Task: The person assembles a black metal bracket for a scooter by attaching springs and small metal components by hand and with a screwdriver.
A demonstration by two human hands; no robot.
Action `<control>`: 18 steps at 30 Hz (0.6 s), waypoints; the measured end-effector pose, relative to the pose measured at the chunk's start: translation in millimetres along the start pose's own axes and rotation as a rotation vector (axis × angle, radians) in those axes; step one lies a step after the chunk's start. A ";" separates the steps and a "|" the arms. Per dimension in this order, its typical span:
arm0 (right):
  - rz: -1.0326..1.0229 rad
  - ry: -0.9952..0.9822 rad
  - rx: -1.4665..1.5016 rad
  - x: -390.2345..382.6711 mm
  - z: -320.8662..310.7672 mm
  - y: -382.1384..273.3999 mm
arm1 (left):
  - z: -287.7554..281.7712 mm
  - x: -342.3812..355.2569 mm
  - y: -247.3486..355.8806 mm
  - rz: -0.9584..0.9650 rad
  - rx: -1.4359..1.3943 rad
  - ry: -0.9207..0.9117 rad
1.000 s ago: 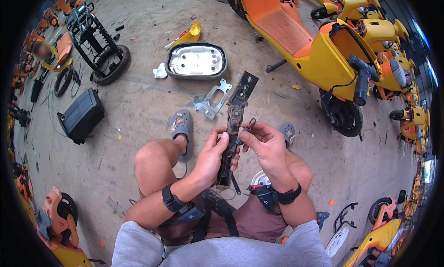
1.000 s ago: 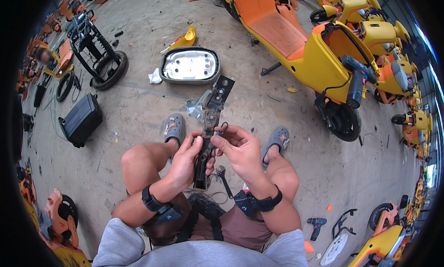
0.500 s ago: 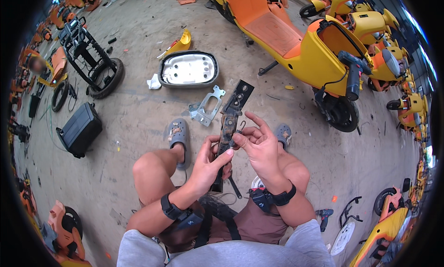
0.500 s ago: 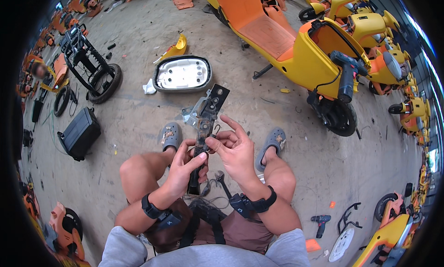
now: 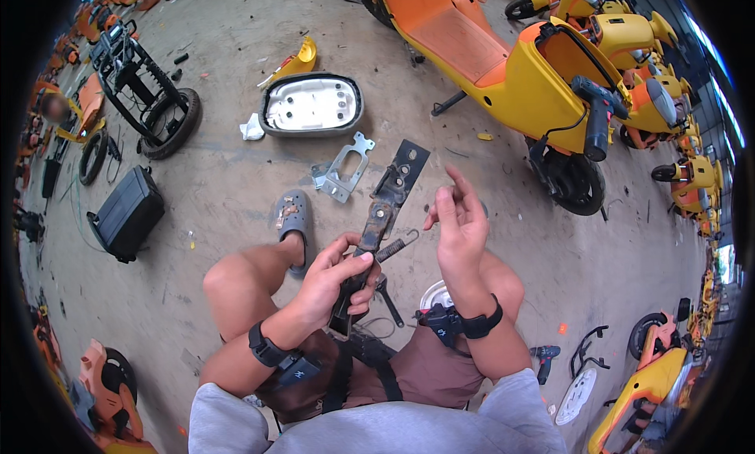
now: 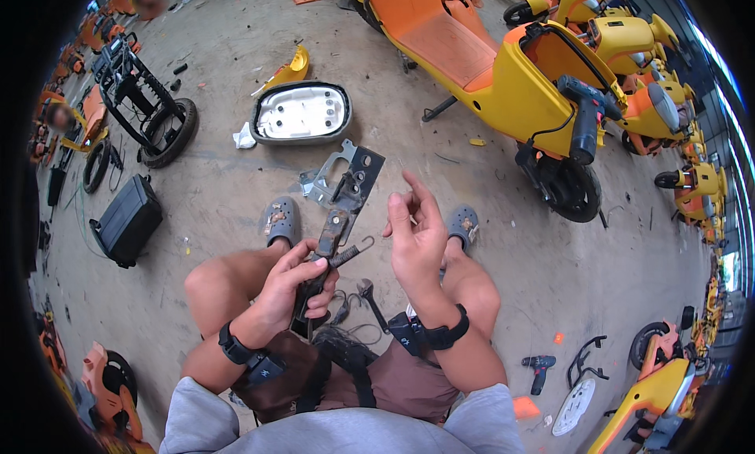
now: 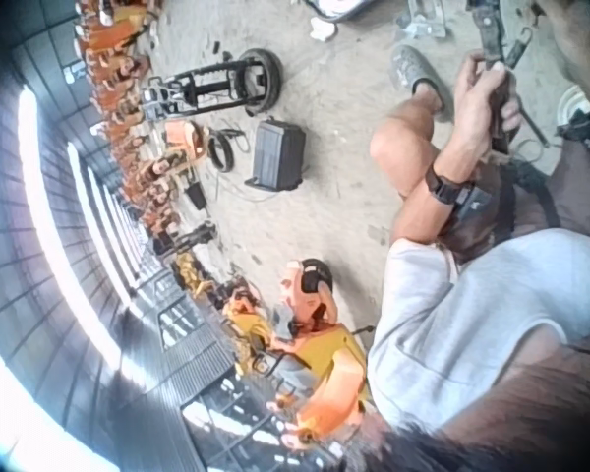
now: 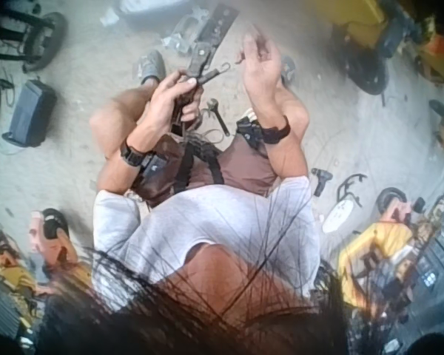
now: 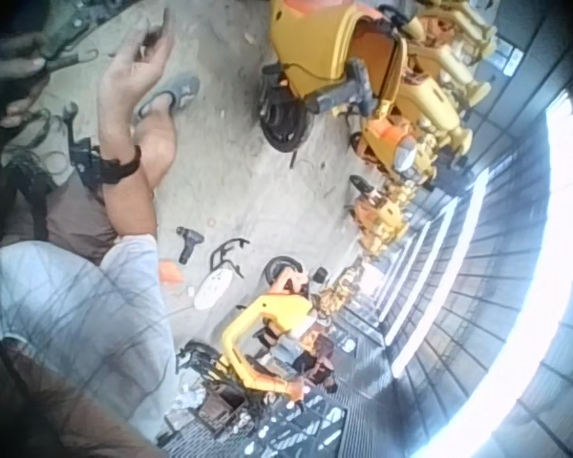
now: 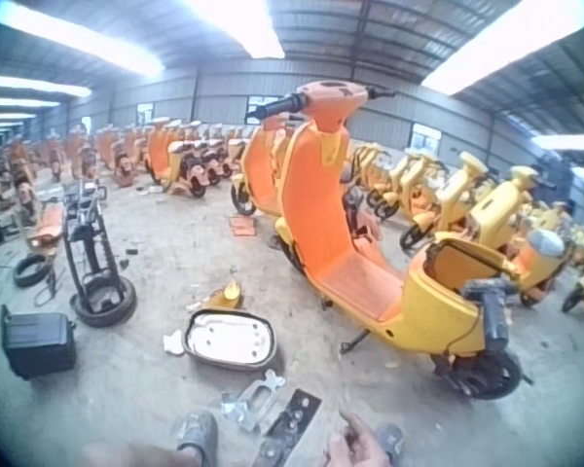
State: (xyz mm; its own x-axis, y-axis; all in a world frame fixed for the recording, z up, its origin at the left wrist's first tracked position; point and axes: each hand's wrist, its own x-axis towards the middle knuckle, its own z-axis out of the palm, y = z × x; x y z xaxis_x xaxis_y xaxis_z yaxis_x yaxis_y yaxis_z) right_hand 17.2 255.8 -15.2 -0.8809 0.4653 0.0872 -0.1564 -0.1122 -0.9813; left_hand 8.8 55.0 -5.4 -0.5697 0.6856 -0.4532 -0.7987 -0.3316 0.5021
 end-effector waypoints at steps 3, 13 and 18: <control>0.041 -0.120 0.028 8.5 -0.6 -3.3 | -4.6 -5.7 2.4 -0.130 -0.086 -0.091; 0.383 -0.479 -0.023 16.0 -0.6 6.2 | -13.5 -13.0 -8.9 -0.333 0.030 -0.292; 0.500 -0.592 -0.060 9.5 3.9 11.6 | -18.5 -18.1 -6.9 -0.336 0.076 -0.307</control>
State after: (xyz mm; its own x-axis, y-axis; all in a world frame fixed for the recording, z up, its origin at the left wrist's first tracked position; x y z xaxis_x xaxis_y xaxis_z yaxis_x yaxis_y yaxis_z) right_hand 5.3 255.5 -25.0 -0.9349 -0.1767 -0.3078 0.3321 -0.1296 -0.9343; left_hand 21.1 32.9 -14.2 -0.1884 0.9112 -0.3665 -0.9063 -0.0176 0.4223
